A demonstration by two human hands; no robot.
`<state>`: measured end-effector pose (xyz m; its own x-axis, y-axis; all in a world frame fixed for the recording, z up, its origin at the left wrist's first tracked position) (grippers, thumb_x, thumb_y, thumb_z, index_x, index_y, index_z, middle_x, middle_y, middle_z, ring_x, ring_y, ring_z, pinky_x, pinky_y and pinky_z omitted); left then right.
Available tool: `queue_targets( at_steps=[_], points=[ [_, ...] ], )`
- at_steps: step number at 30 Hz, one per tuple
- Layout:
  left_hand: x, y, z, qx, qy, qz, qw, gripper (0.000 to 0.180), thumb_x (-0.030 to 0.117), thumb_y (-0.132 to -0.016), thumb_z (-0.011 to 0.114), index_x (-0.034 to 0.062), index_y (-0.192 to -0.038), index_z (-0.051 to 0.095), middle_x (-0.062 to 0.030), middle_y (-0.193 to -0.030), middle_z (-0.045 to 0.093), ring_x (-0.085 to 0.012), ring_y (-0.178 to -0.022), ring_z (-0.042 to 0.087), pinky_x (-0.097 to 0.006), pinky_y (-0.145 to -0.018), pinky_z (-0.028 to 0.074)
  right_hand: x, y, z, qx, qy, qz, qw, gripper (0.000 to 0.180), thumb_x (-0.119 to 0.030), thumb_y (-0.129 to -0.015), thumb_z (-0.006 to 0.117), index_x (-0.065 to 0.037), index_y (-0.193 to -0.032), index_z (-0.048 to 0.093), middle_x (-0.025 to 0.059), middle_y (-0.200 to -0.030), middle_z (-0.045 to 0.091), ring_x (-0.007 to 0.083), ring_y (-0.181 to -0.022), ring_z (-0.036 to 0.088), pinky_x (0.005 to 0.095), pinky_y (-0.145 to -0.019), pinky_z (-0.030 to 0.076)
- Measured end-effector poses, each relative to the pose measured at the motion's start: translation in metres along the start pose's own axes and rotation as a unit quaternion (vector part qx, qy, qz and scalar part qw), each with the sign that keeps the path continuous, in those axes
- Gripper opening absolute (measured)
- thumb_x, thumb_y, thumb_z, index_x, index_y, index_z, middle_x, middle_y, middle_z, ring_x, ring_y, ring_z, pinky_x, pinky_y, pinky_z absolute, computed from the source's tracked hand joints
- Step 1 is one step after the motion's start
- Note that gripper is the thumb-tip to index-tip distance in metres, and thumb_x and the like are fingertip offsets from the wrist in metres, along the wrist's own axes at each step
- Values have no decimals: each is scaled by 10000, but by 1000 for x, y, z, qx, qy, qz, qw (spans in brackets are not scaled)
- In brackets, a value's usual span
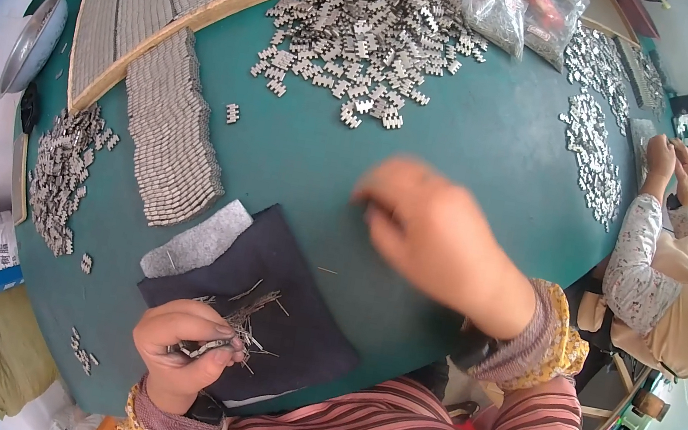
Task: Assembling small metal components on a workbench.
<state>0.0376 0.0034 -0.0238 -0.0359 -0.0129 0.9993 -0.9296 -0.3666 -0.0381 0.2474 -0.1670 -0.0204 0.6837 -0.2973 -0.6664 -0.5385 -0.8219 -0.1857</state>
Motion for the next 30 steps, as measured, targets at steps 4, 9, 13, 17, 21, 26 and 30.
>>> queue_targets(
  at_steps=[4,9,13,17,21,26,30],
  points=[
    [-2,2,0,10,4,0,1000,124,13,-756,737,-57,-813,652,-135,-728,644,-182,-611,665,-265,-548,552,29,2,-37,143,-79,110,980,229,15,-817,617,-20,-1043,628,86,-929,633,154,-750,622,291,-676,496],
    [-3,3,-3,12,-7,3,1000,120,10,-755,734,-57,-810,650,-134,-717,643,-182,-606,663,-267,-541,549,27,32,-60,32,58,171,983,213,-70,-802,660,-46,-1010,625,118,-896,616,278,-758,629,354,-663,511],
    [-4,2,1,12,-27,16,999,186,96,-788,737,-45,-814,618,-137,-703,618,-170,-547,628,-254,-478,516,18,54,-43,-50,115,128,984,239,-132,-775,699,-87,-998,628,107,-892,582,313,-859,611,418,-727,501],
    [-5,2,2,17,-33,28,999,253,169,-819,736,-37,-838,590,-147,-707,592,-159,-509,598,-234,-414,475,17,56,-23,-40,143,63,987,136,-57,-770,631,-80,-899,595,96,-866,548,311,-859,592,407,-736,491],
    [-8,4,-2,19,-26,34,999,252,164,-821,735,-41,-857,592,-152,-723,591,-160,-518,599,-230,-411,469,15,53,-17,-63,121,70,988,180,4,-771,576,-70,-935,584,105,-885,556,312,-863,596,407,-740,496],
    [-7,6,-3,15,-31,45,998,244,158,-826,737,-40,-868,600,-154,-735,592,-159,-524,602,-226,-413,469,12,47,-17,-73,135,102,983,178,-7,-784,631,-79,-940,589,95,-890,564,321,-817,596,412,-714,493],
    [-6,5,-2,22,-31,39,999,254,171,-827,742,-38,-858,602,-151,-724,592,-157,-525,603,-227,-416,472,13,42,-17,-111,79,122,983,229,13,-800,641,-58,-1008,576,105,-930,579,304,-761,627,372,-680,515]
  ],
)
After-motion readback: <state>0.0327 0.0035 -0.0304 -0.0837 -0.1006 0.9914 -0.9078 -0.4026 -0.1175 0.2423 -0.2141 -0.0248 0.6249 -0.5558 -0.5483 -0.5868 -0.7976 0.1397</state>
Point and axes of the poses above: each hand's wrist, its own y-axis away from the middle knuckle, its own z-axis out of the palm, x = y × z, the point moved 4 cm from there along -y, towards the middle knuckle
